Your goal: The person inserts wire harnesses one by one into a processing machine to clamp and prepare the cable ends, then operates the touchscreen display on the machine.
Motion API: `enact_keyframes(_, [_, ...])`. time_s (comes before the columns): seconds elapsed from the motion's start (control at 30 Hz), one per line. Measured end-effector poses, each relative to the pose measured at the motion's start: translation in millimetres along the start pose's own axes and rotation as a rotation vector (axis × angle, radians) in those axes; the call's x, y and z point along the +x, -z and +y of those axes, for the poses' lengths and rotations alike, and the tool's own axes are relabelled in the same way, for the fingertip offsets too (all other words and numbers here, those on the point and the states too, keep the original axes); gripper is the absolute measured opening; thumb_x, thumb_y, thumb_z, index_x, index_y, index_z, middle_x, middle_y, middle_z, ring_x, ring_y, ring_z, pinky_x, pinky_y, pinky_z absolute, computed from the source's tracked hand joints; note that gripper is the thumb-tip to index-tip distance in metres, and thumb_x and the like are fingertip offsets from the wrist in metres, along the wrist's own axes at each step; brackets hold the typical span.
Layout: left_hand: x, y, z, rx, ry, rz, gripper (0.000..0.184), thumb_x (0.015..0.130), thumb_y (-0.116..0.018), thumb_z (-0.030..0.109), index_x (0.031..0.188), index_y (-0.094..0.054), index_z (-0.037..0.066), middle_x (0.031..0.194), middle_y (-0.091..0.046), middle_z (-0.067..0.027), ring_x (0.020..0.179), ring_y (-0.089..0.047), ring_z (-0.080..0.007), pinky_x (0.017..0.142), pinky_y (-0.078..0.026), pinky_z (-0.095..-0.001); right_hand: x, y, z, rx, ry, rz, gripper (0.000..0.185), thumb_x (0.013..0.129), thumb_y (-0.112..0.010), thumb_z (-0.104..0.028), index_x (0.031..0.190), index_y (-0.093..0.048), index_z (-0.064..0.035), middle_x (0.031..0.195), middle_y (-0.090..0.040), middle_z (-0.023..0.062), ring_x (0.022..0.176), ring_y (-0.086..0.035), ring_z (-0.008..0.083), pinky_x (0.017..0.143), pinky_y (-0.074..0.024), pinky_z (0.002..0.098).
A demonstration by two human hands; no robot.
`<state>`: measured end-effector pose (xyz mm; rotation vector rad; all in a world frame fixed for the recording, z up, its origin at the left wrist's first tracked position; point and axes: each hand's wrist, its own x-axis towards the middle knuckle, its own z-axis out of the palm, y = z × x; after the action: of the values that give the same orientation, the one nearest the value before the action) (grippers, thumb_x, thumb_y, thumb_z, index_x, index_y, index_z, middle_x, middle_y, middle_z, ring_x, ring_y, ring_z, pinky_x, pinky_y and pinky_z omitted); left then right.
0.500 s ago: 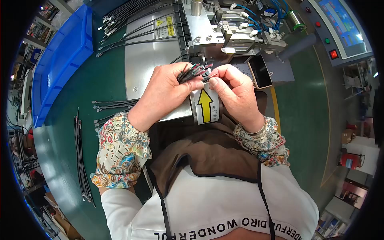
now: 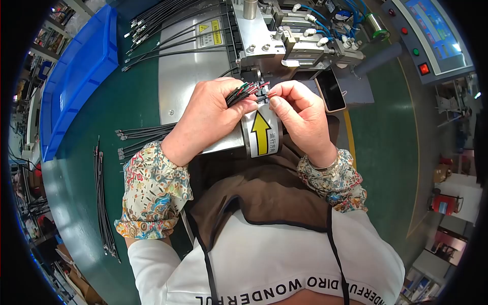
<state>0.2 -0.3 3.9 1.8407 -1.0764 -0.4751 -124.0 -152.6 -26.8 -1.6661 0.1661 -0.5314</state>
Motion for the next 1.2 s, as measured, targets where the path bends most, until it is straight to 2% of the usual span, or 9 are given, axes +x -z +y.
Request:
enact_keyframes(0.27, [-1,-2,3,0.026,-0.078,0.034,0.014,0.076,-0.074,0.001,0.08,-0.062,-0.002,0.071,-0.057,-0.0078,0.064,-0.055,-0.0189,0.06,-0.045,-0.0319,5,-1,-12,-0.1,0.032,-0.03,0.003,0.085,-0.06,0.0,0.088,-0.06,0.0016,0.077,-0.059,0.001,0.07,-0.053,0.0047,0.061,-0.045,0.0218])
enact_keyframes(0.37, [-1,-4,2,0.082,-0.24,0.08,0.016,0.074,-0.075,0.0,0.079,-0.06,-0.001,0.07,-0.055,-0.0082,0.063,-0.053,-0.022,0.058,-0.043,-0.0335,6,-3,-7,0.006,-0.001,-0.056,0.001,0.086,-0.056,0.0,0.085,-0.056,-0.0005,0.075,-0.055,-0.0007,0.066,-0.047,0.0033,0.058,-0.0406,0.0205])
enact_keyframes(0.43, [-1,-4,6,0.181,-0.346,0.108,0.017,0.073,-0.075,-0.001,0.079,-0.059,-0.001,0.069,-0.053,-0.0083,0.063,-0.051,-0.0237,0.058,-0.042,-0.034,8,5,-9,0.218,-0.176,-0.156,0.002,0.085,-0.054,-0.001,0.083,-0.054,-0.0025,0.074,-0.052,-0.0018,0.064,-0.043,0.0027,0.056,-0.0369,0.0199])
enact_keyframes(0.6, [-1,-4,4,0.031,-0.287,0.102,0.014,0.075,-0.072,-0.002,0.083,-0.06,-0.002,0.072,-0.055,-0.0085,0.065,-0.053,-0.0202,0.06,-0.044,-0.0319,13,16,-20,0.601,-0.404,-0.319,0.007,0.089,-0.058,-0.007,0.084,-0.055,-0.0039,0.078,-0.056,-0.0018,0.063,-0.042,0.0016,0.055,-0.0346,0.0185])
enact_keyframes(0.77, [-1,-1,3,-0.052,-0.058,0.033,0.01,0.081,-0.07,-0.001,0.086,-0.062,-0.003,0.078,-0.059,-0.0054,0.071,-0.055,-0.0113,0.064,-0.046,-0.0275,9,5,-19,0.109,-0.028,-0.113,0.011,0.091,-0.063,-0.004,0.1,-0.063,0.0013,0.087,-0.064,0.0006,0.076,-0.055,0.0033,0.068,-0.0467,0.0199])
enact_keyframes(0.97, [-1,-3,6,-0.12,0.026,0.013,0.01,0.082,-0.07,0.002,0.086,-0.062,-0.003,0.077,-0.059,-0.0035,0.072,-0.055,-0.0087,0.066,-0.046,-0.026,11,2,-21,0.104,-0.073,-0.056,0.009,0.089,-0.065,-0.006,0.095,-0.063,0.0009,0.083,-0.063,0.0007,0.073,-0.055,0.0037,0.065,-0.0458,0.0204])
enact_keyframes(1.07, [-2,-4,4,-0.077,-0.044,0.029,0.009,0.082,-0.07,0.001,0.086,-0.062,-0.002,0.075,-0.059,-0.004,0.07,-0.054,-0.0099,0.064,-0.045,-0.0272,9,-8,-16,-0.154,0.069,0.08,0.008,0.085,-0.067,-0.004,0.09,-0.062,0.0003,0.077,-0.062,0.0052,0.068,-0.057,0.0095,0.061,-0.046,0.0243])
enact_keyframes(1.1, [-2,-6,4,-0.047,-0.073,0.04,0.009,0.081,-0.07,0.001,0.085,-0.062,-0.001,0.075,-0.059,-0.0047,0.069,-0.054,-0.011,0.063,-0.045,-0.0278,11,-10,-13,-0.413,0.383,0.145,0.009,0.081,-0.067,0.0,0.085,-0.06,0.0001,0.074,-0.06,0.0097,0.063,-0.058,0.0176,0.058,-0.046,0.029])
enact_keyframes(1.2, [-2,-10,4,0.046,-0.158,0.089,0.011,0.078,-0.071,0.0,0.086,-0.062,0.001,0.075,-0.059,-0.0074,0.067,-0.056,-0.0174,0.061,-0.045,-0.0312,18,-14,1,-0.578,0.769,0.286,0.009,0.079,-0.066,0.003,0.082,-0.059,-0.001,0.072,-0.059,0.0111,0.06,-0.057,0.0224,0.056,-0.046,0.032])
